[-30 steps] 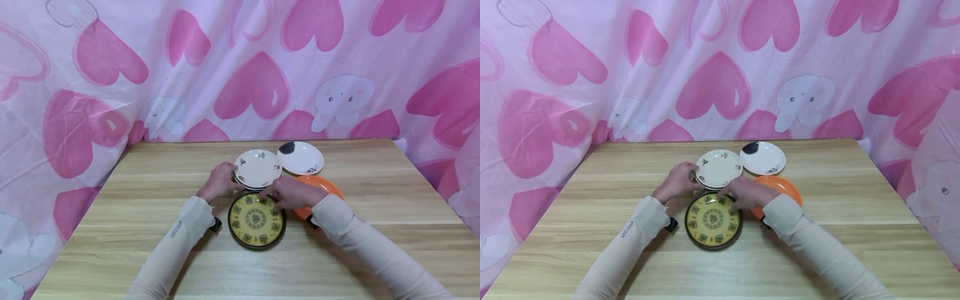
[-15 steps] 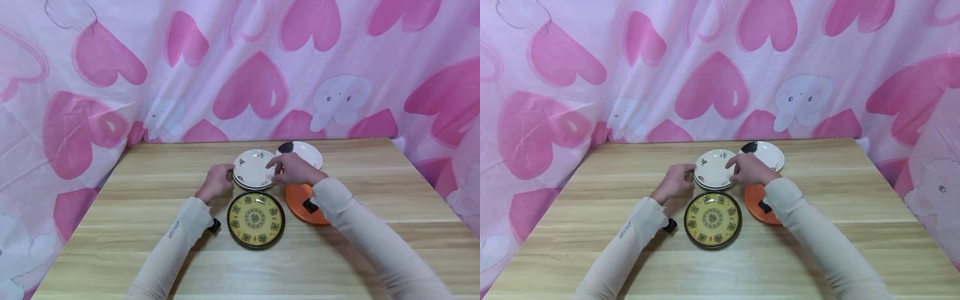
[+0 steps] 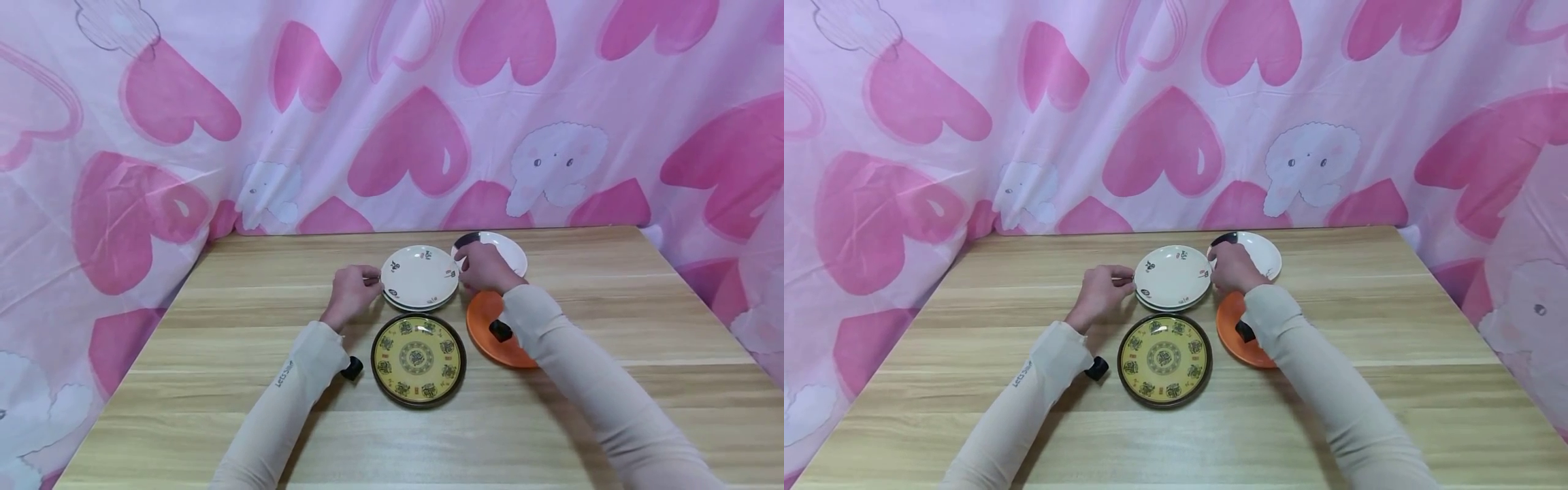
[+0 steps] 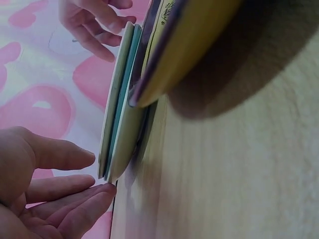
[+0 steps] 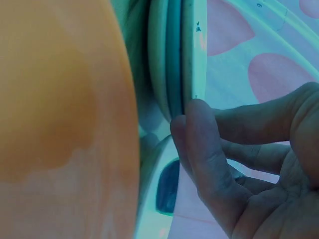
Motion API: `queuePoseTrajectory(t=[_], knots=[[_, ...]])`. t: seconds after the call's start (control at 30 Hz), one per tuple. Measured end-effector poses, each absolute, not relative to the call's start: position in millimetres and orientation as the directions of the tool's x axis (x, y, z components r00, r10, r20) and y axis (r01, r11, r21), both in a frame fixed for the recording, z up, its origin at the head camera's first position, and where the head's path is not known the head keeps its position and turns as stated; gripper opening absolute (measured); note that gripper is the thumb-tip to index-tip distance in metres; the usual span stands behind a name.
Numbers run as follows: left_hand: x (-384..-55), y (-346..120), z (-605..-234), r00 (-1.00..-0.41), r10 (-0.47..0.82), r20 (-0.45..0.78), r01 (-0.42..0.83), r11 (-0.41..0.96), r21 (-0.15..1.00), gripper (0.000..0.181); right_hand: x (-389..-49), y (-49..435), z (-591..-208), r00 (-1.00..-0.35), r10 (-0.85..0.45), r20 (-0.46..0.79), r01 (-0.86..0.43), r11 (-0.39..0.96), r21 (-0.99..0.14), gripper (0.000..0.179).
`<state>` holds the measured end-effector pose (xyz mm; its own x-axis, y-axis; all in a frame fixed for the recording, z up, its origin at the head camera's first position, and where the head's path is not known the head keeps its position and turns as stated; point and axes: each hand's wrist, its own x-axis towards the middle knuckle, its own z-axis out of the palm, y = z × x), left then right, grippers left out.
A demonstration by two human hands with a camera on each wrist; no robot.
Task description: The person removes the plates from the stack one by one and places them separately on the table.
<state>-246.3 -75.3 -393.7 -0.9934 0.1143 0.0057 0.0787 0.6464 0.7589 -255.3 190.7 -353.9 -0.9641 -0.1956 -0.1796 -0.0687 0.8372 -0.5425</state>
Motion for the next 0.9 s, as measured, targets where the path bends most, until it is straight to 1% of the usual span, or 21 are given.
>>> queuePoseTrajectory(t=[0.17,0.27,0.43,0.53,0.7,0.8,0.9], knots=[[-246.1,-74.0,-393.8,-0.993,0.122,-0.002,0.077,0.643,0.762,0.034,-255.6,190.2,-358.4,-0.959,-0.180,-0.220,-0.019,0.812,-0.583,0.050],[-245.6,-73.3,-393.0,-0.992,0.127,-0.014,0.071,0.638,0.767,0.038,-256.3,188.9,-360.3,-0.960,-0.173,-0.221,-0.008,0.804,-0.595,0.047],[-246.5,-72.8,-391.2,-0.992,0.125,-0.028,0.059,0.639,0.767,0.045,-258.8,186.5,-361.9,-0.969,-0.178,-0.170,-0.052,0.823,-0.566,0.035],[-247.4,-72.6,-390.2,-0.991,0.130,-0.030,0.062,0.649,0.758,0.048,-259.5,185.8,-362.7,-0.971,-0.187,-0.148,-0.075,0.828,-0.556,0.032],[-248.6,-73.1,-391.0,-0.990,0.136,-0.030,0.069,0.668,0.741,0.049,-258.8,184.5,-364.7,-0.968,-0.204,-0.144,-0.083,0.807,-0.585,0.033],[-249.6,-74.5,-392.1,-0.991,0.123,-0.043,0.050,0.666,0.745,0.047,-258.5,182.0,-366.6,-0.963,-0.209,-0.173,-0.061,0.789,-0.611,0.035],[-250.4,-75.7,-393.3,-0.991,0.109,-0.074,0.015,0.653,0.757,0.046,-258.9,179.7,-369.5,-0.954,-0.212,-0.210,-0.042,0.791,-0.610,0.038]])
